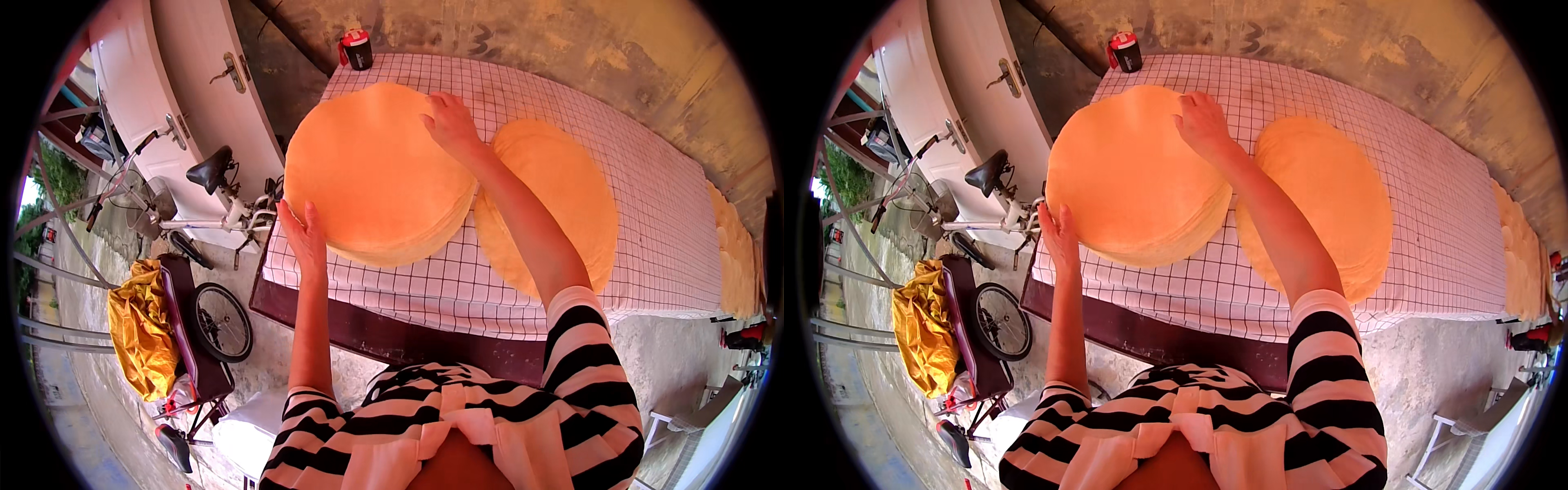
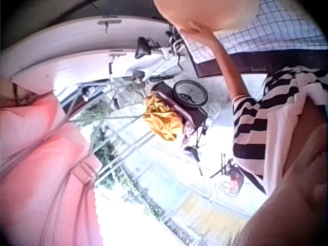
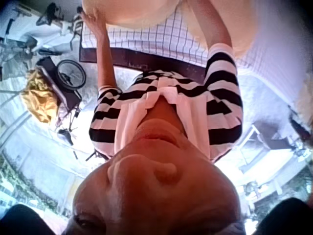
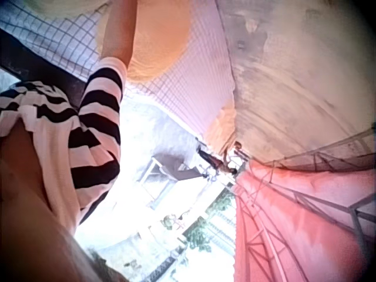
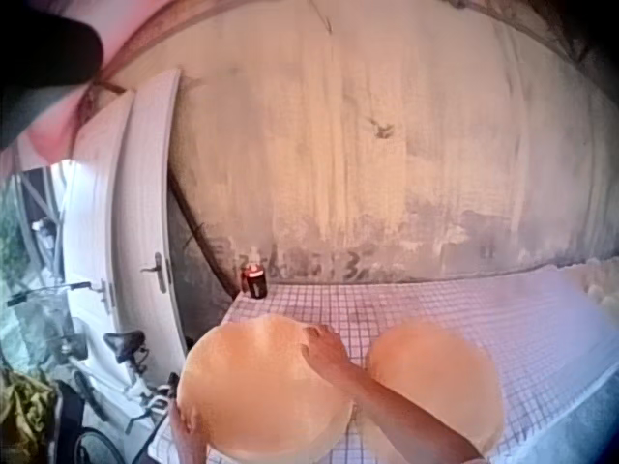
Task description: The person peels large, thin, circular flatbreads from stacks and rearranges them on a long, covered table by hand, placing them onto separate stacks.
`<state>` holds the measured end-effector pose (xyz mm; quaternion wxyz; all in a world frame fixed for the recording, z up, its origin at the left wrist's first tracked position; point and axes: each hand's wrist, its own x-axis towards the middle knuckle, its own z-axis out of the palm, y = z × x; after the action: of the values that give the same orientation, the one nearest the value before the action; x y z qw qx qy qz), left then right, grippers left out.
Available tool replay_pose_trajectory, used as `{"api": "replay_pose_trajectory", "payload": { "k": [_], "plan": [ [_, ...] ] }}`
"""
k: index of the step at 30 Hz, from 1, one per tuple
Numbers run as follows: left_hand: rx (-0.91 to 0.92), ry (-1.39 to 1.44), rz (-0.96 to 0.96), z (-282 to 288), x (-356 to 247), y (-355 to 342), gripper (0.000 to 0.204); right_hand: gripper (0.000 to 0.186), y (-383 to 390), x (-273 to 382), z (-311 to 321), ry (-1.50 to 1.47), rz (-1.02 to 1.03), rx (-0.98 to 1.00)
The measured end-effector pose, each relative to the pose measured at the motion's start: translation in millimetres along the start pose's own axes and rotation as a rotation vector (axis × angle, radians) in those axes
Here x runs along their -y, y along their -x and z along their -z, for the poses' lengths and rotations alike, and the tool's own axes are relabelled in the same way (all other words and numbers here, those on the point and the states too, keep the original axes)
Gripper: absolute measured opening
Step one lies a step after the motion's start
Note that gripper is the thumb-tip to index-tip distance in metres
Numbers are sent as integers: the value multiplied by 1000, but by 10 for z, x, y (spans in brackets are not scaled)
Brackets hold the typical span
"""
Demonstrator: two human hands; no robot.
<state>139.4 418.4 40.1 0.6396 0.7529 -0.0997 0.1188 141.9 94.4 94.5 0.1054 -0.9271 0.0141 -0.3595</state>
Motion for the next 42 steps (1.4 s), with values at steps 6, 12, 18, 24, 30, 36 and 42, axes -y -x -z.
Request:
{"api": "replay_pose_trajectory", "payload": {
  "k": [6, 12, 18, 24, 30, 36, 42],
  "plan": [
    [-15, -69, -13, -244, -185, 201, 56, 43, -455, -228, -468, -12, -36, 297],
    [25, 133, -22, -224, -106, 231, 56, 65, -644, -173, -898, -11, -86, 433],
    [-48, -291, -124, -138, 14, 288, 57, 61, -563, 60, -1000, 0, -78, 377],
    [-59, -301, -145, -257, -3, 236, 65, 62, -658, -216, -1042, 31, -93, 411],
    [-75, -237, -75, -223, 117, 278, 71, 59, -578, -9, -1095, 133, -57, 478],
    [-58, -266, -61, -265, 162, 288, 71, 64, -558, 166, -826, 337, 27, 522],
    [-91, -297, -45, -107, 232, 380, 72, 66, -42, 551, -346, 215, -57, 833]
  ]
}}
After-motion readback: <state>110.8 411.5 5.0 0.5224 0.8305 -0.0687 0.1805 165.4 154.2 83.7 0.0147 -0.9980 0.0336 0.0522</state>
